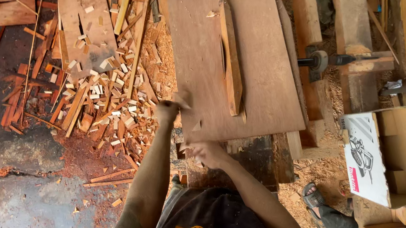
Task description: The person repeatedly picks up small wooden blocks and rubs them against a rotating grinding wheel to shape their edges. The person handles the blocks one at a time, turning them over and adjusting orientation while the wheel removes material. Finished blocks are placed in a growing pile on the workbench.
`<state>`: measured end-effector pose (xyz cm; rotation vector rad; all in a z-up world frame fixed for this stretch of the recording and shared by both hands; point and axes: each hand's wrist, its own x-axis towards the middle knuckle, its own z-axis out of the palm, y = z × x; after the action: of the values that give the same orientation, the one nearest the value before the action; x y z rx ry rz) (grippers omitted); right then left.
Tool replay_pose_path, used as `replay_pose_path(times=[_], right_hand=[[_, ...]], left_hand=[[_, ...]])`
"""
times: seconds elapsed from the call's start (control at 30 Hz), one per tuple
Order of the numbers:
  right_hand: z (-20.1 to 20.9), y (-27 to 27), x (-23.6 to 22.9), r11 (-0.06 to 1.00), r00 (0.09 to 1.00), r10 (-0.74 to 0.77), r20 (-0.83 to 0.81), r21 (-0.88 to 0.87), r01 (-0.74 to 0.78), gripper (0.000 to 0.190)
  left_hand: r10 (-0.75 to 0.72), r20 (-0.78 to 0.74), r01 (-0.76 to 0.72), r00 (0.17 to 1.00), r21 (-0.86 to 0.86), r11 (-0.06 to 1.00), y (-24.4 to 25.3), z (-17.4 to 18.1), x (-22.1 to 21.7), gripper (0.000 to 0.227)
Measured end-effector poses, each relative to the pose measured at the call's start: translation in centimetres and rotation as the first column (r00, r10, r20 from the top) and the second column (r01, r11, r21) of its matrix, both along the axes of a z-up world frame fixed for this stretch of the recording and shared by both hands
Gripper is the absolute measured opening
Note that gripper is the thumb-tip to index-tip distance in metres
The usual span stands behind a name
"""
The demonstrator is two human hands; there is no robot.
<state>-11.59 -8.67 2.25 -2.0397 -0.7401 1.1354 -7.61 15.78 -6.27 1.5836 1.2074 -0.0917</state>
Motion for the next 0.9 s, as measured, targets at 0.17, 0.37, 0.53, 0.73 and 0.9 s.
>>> replay_pose_path(times=[0.17, 0.37, 0.53, 0.73, 0.9], right_hand=[[3.0, -3.5, -1.8, 0.997, 0.995, -0.076, -0.069, -0.033, 0.074, 0.055], [1.4, -10.2, -4.3, 0.556, 0.695, -0.554, -0.459, 0.417, 0.719, 0.067], [-1.7, -20.5, -3.5, 0.479, 0.742, -0.612, -0.273, 0.62, 0.622, 0.024], [4.5, -40.2, 2.9, -0.242, -0.14, -0.894, -0.427, 0.197, 0.95, 0.062], [7.6, -47.3, 2.8, -0.665, -0.527, -0.678, -0.513, 0.121, 0.737, 0.044]], left_hand=[[0.071, 0.175, -0.092, 0.982, 0.113, 0.989, 3.7, 3.5, -4.6, 0.011], [-0.455, 0.576, 0.691, 0.679, -0.292, 0.661, -10.8, 7.0, -10.9, 0.012], [-0.802, 0.331, 0.548, 0.498, 0.596, 0.587, -15.2, 6.8, -9.8, 0.043], [-0.759, -0.425, 0.835, 0.493, 0.476, 0.276, -9.5, 3.6, -10.4, 0.086], [-0.525, -0.396, 0.653, 0.753, 0.551, 0.52, -6.6, 2.0, -14.9, 0.087]])
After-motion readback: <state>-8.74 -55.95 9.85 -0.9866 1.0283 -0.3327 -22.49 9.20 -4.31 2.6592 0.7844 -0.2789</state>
